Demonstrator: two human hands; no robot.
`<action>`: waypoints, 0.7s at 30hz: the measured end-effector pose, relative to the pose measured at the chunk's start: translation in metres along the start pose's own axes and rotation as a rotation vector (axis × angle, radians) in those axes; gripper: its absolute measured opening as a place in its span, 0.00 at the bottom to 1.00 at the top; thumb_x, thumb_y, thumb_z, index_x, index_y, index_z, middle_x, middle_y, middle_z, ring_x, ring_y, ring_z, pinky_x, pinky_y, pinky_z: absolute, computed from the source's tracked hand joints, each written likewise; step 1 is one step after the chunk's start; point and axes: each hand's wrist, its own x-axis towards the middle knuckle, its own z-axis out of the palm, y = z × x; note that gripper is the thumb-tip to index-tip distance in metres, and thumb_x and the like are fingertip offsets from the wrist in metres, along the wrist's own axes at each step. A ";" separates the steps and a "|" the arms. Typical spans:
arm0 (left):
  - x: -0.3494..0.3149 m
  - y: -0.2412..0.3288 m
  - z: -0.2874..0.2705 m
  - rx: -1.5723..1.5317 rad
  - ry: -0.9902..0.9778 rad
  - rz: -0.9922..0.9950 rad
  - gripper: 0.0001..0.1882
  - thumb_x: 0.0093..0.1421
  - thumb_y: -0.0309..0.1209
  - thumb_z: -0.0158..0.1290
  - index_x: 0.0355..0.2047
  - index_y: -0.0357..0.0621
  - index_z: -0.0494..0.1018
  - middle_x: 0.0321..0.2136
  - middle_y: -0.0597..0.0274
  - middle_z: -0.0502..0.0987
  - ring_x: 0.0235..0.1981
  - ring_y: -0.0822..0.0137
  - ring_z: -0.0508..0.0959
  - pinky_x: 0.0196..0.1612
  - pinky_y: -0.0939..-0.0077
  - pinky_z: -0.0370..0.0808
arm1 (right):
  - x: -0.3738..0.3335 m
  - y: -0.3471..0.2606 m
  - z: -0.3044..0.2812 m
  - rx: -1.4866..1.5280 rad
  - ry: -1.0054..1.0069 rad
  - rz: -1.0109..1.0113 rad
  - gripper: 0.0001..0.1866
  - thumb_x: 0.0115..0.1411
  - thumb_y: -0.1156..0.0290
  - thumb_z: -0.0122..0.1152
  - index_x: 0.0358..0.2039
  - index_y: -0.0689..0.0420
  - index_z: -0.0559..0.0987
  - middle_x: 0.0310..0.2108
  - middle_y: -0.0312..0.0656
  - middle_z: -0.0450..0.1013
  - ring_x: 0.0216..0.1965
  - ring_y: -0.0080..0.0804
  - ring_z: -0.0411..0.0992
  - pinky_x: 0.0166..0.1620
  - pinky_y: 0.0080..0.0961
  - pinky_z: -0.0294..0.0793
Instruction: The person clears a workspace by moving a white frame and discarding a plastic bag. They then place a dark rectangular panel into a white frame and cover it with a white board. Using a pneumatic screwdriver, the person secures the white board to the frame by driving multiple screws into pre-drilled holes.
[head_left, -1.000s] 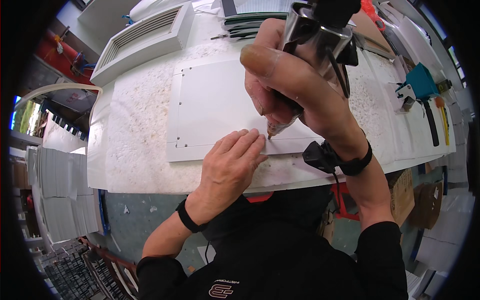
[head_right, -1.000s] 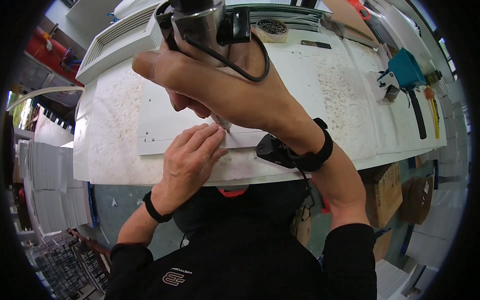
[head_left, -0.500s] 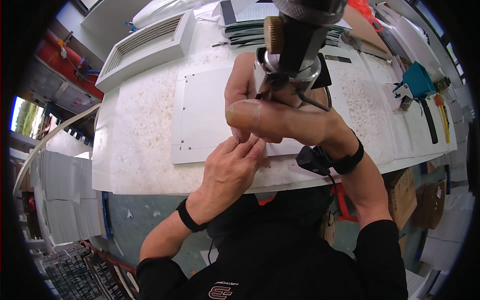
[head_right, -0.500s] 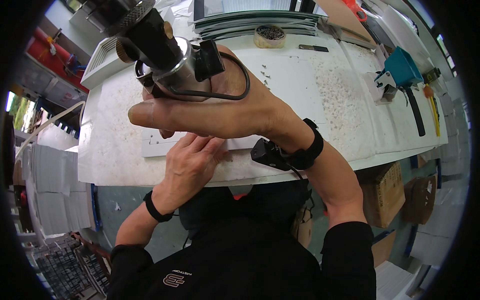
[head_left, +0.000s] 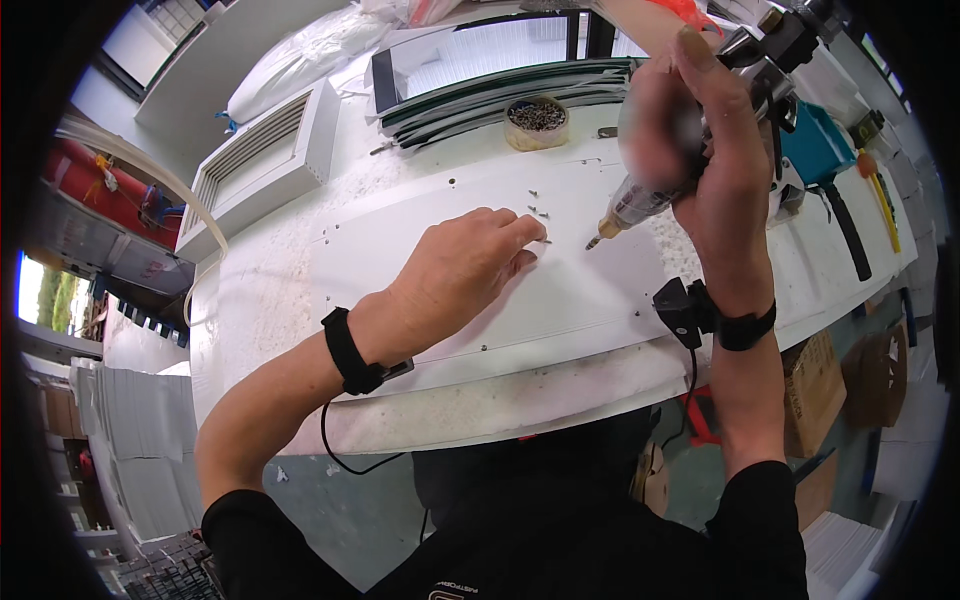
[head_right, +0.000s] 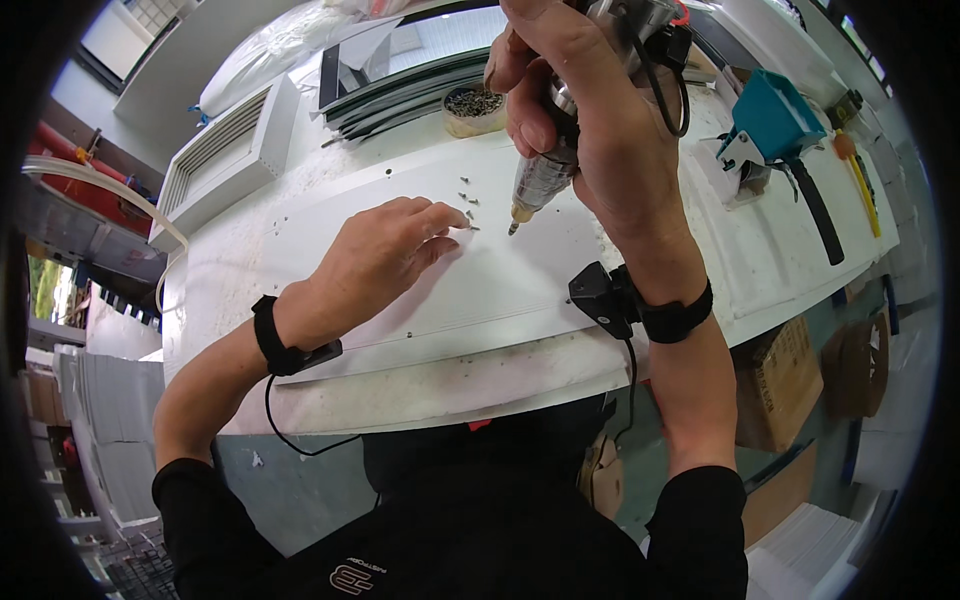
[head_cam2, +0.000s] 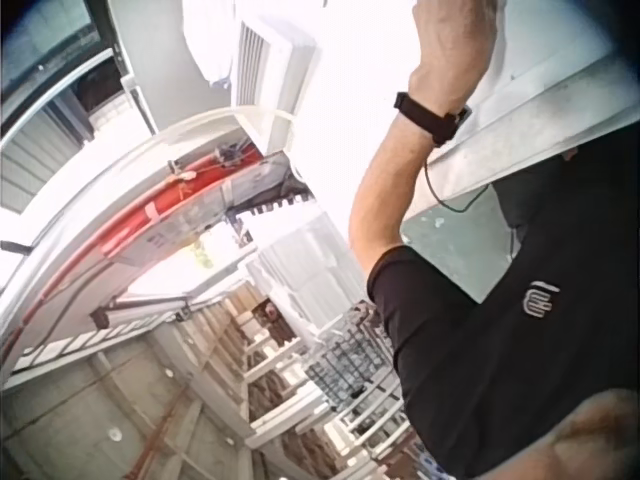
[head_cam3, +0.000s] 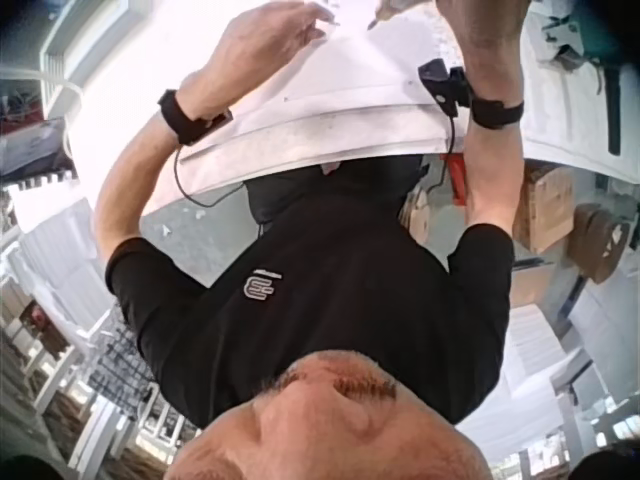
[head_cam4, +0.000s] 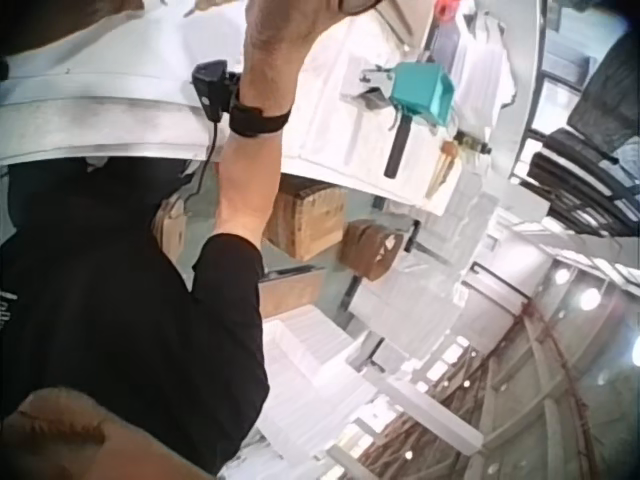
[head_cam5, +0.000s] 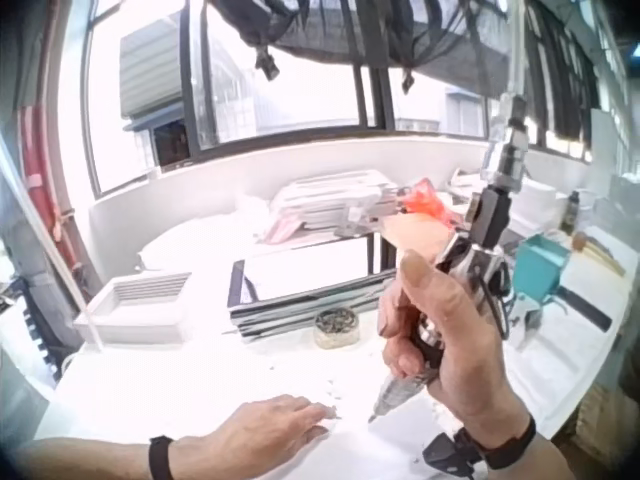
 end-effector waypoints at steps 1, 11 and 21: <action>0.005 -0.001 0.003 0.021 -0.017 0.015 0.08 0.63 0.27 0.59 0.43 0.43 0.77 0.35 0.57 0.80 0.38 0.55 0.81 0.41 0.62 0.79 | -0.002 0.003 -0.004 0.006 0.011 0.015 0.25 0.71 0.47 0.54 0.28 0.58 0.70 0.25 0.38 0.66 0.15 0.18 0.57 0.24 0.21 0.62; 0.022 -0.002 0.017 0.383 -0.180 0.152 0.10 0.56 0.22 0.56 0.40 0.38 0.72 0.34 0.55 0.75 0.37 0.57 0.78 0.38 0.66 0.79 | -0.001 0.011 -0.020 0.104 0.055 0.067 0.24 0.72 0.48 0.53 0.30 0.56 0.68 0.25 0.38 0.66 0.13 0.17 0.57 0.21 0.20 0.61; 0.016 0.002 -0.007 -0.292 -0.083 -0.143 0.05 0.64 0.23 0.53 0.40 0.37 0.72 0.32 0.51 0.78 0.33 0.55 0.79 0.36 0.61 0.77 | 0.001 0.007 -0.024 0.123 -0.031 -0.063 0.19 0.76 0.53 0.44 0.37 0.55 0.69 0.27 0.37 0.68 0.12 0.16 0.55 0.18 0.19 0.60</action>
